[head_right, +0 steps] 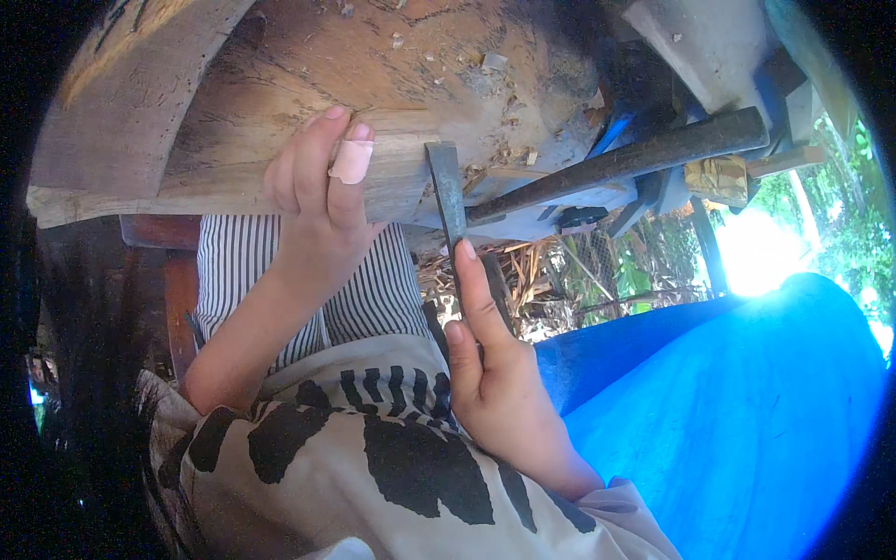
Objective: Sanding a small wooden block and then using a chisel to carve its surface.
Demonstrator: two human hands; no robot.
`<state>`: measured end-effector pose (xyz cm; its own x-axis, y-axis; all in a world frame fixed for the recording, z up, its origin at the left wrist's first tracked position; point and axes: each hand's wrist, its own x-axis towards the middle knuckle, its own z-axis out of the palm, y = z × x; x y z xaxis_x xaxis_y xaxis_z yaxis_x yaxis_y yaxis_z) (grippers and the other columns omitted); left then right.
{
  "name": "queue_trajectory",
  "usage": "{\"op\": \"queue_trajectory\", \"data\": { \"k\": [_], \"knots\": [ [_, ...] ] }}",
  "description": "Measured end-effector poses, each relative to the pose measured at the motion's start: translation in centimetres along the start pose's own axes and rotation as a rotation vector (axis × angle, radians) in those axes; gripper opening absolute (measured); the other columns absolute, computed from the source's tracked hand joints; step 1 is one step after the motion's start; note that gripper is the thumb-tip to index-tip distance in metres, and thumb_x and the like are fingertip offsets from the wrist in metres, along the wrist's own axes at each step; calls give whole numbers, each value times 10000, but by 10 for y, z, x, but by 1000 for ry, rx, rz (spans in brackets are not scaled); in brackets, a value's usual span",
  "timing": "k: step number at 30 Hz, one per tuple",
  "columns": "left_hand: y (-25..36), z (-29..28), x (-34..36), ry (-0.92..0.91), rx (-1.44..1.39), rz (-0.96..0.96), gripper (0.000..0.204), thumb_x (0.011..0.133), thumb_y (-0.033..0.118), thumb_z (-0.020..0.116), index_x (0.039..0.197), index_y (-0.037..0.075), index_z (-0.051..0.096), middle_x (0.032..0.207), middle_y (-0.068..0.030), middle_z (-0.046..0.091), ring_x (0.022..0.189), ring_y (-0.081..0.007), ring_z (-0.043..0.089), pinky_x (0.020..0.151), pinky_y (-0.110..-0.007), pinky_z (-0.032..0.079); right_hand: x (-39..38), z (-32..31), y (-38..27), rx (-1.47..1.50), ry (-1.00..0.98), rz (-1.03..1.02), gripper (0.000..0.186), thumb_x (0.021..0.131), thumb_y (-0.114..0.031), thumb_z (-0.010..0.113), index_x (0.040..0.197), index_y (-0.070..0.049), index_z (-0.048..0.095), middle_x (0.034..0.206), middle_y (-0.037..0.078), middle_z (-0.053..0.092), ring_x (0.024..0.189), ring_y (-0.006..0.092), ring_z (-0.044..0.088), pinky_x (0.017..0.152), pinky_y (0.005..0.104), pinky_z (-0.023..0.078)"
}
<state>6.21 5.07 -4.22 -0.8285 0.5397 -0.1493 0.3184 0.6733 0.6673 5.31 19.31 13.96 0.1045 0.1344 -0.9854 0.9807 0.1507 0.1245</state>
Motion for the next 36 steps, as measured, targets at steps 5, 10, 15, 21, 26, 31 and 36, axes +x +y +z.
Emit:
{"op": "queue_trajectory", "data": {
  "k": [5, 10, 15, 21, 26, 31, 36],
  "knots": [
    [2, 1, -1, -6, -23, -6, 517, 856, 161, 626, 1351, 169, 477, 1333, -34, 547, 1210, -202, 488, 1007, -371, 304, 0, -7, -13, 66, -45, 191, 595, 999, -52, 453, 1550, -129, 245, 1362, 259, 539, 974, 266, 679, 866, 306, 479],
    [2, 5, -1, 15, -29, 11, 510, 851, 150, 623, 1343, 159, 489, 1333, -42, 546, 1217, -207, 485, 997, -366, 314, 0, -8, -4, 27, -3, 46, 594, 998, -55, 453, 1551, -131, 248, 1334, 239, 571, 774, 215, 651, 787, 301, 491],
    [1, 4, -1, 11, -11, 17, 505, 841, 123, 627, 1329, 139, 497, 1320, -58, 551, 1212, -214, 487, 976, -363, 329, 2, -26, -19, 69, -109, 166, 579, 1004, -65, 457, 1546, -125, 262, 1389, 228, 531, 1008, 270, 674, 887, 301, 472],
    [1, 7, -1, 58, 9, 32, 491, 837, 100, 629, 1310, 136, 503, 1315, -64, 550, 1203, -219, 487, 962, -359, 340, 6, -29, -13, 30, -97, -57, 554, 1011, -67, 439, 1537, -101, 271, 1438, 234, 474, 1302, 344, 504, 1004, 320, 417],
    [4, 7, -2, 32, 2, 27, 485, 836, 94, 629, 1303, 134, 503, 1309, -63, 552, 1198, -217, 488, 955, -359, 347, 5, -26, -16, 7, -65, -47, 543, 1015, -74, 436, 1534, -96, 276, 1434, 240, 475, 1290, 368, 507, 1004, 328, 417],
    [3, 6, -3, 21, 10, 37, 481, 836, 97, 629, 1299, 131, 504, 1306, -65, 553, 1199, -217, 487, 949, -359, 353, 5, -29, -21, -21, -73, -40, 534, 1019, -89, 437, 1531, -101, 287, 1391, 246, 517, 1255, 356, 548, 982, 330, 428],
    [4, 12, -5, 47, -12, 30, 487, 832, 91, 635, 1299, 128, 503, 1308, -65, 549, 1208, -218, 481, 948, -363, 361, 7, -25, -14, -47, -25, -128, 530, 1020, -90, 438, 1531, -109, 296, 1329, 276, 553, 1061, 320, 647, 910, 324, 462]
  ]
}}
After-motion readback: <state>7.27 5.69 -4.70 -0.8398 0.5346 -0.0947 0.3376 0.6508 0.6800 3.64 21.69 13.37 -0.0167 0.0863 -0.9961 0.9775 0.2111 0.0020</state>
